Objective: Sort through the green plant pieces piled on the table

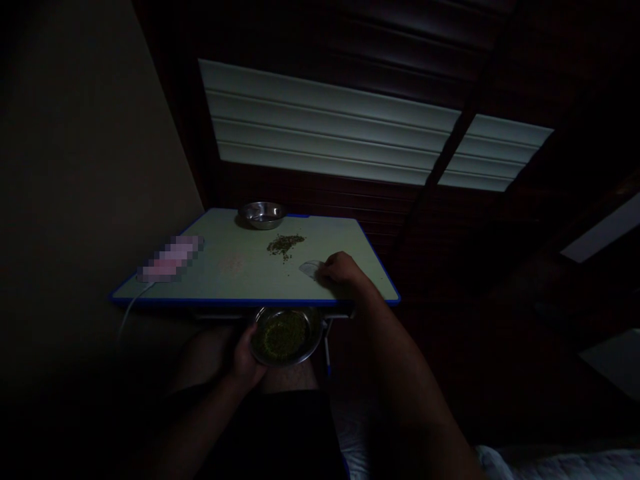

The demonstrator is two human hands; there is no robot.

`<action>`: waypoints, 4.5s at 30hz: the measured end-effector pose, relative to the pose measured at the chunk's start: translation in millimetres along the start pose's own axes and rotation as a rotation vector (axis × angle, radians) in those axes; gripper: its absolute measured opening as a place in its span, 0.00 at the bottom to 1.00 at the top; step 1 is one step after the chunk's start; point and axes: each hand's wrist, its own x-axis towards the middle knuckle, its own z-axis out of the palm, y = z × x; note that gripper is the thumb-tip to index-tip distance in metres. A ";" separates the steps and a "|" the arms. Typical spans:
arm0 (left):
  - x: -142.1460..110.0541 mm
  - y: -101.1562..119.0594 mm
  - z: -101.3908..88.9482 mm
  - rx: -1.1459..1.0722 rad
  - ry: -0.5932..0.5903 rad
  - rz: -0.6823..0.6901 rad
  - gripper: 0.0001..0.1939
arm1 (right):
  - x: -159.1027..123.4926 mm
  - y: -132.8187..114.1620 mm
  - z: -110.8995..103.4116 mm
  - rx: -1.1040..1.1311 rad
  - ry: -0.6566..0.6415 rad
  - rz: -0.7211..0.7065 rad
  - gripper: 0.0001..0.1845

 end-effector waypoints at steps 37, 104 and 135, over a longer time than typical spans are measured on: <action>-1.0 -2.7 3.1 -0.039 0.009 0.031 0.14 | -21.7 -13.6 17.9 0.249 -0.045 -0.044 0.18; -5.3 1.9 5.6 -0.051 0.030 -0.002 0.13 | 37.3 -20.2 27.9 0.074 0.105 -0.052 0.20; -3.7 -0.9 4.7 -0.060 0.052 -0.044 0.12 | 4.7 -85.7 77.7 -0.035 0.142 -0.120 0.18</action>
